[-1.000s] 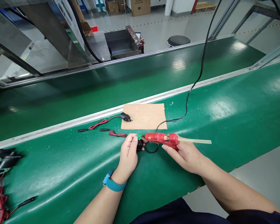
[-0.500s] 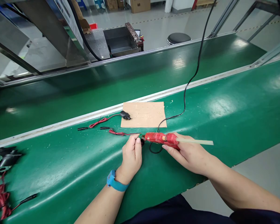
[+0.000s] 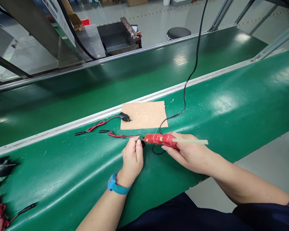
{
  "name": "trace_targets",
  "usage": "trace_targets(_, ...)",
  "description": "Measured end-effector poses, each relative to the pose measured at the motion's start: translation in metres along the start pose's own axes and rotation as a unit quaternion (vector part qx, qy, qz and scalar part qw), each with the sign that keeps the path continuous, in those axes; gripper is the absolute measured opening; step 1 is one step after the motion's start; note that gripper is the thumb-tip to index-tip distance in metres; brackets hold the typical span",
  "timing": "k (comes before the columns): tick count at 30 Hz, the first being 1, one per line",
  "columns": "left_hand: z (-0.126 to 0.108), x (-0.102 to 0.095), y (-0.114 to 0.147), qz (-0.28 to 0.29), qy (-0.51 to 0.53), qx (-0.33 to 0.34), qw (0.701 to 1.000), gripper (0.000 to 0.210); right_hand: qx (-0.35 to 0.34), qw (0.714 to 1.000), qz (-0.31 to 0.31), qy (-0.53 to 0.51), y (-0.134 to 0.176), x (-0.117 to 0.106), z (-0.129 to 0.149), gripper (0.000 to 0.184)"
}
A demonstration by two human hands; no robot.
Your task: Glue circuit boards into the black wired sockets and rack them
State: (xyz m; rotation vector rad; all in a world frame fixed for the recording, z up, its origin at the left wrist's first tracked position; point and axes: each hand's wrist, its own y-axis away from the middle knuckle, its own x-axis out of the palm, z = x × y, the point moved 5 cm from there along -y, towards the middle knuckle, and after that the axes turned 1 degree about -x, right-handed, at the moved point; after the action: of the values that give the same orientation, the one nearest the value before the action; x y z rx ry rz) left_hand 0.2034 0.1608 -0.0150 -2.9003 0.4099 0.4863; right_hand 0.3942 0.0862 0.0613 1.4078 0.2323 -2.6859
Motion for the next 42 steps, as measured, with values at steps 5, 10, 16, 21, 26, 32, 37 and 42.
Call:
trace_targets(5, 0.000, 0.000, 0.000, 0.013, -0.003, -0.011, 1.000, 0.020, 0.013, 0.999, -0.023, 0.034, 0.003, -0.007, -0.005, 0.016)
trace_targets(10, 0.003, -0.002, 0.001, 0.020, 0.046, -0.057, 0.997, 0.030, 0.041, 0.995, -0.090, -0.004, -0.005, -0.019, -0.030, 0.028)
trace_targets(16, -0.006, -0.016, 0.015, 0.040, 0.178, -0.131, 0.974, 0.028, 0.245, 0.956, -0.151, -0.057, -0.015, -0.010, -0.109, 0.036)
trace_targets(21, -0.012, -0.039, 0.042, 0.067, 0.227, -0.172, 0.956, 0.030, 0.197, 0.941, -0.274, 0.026, -0.007, -0.016, -0.086, 0.025)
trace_targets(26, -0.015, -0.056, 0.070, 0.074, 0.243, -0.201, 0.946, 0.029, -0.089, 0.970, -0.029, -0.226, -0.021, 0.029, 0.032, 0.034)
trace_targets(32, -0.020, -0.074, 0.100, 0.068, 0.267, -0.210, 0.938, 0.028, -0.210, 0.939, 0.106, -0.252, -0.036, 0.074, 0.096, 0.016)
trace_targets(37, -0.017, -0.090, 0.124, 0.051, 0.334, -0.229, 0.913, 0.028, -0.283, 0.931, 0.136, -0.187, -0.031, 0.087, 0.109, 0.026)
trace_targets(42, -0.014, -0.104, 0.141, 0.021, 0.356, -0.242, 0.902, 0.029, -0.133, 0.987, 0.064, 0.067, -0.060, 0.082, 0.070, 0.027)
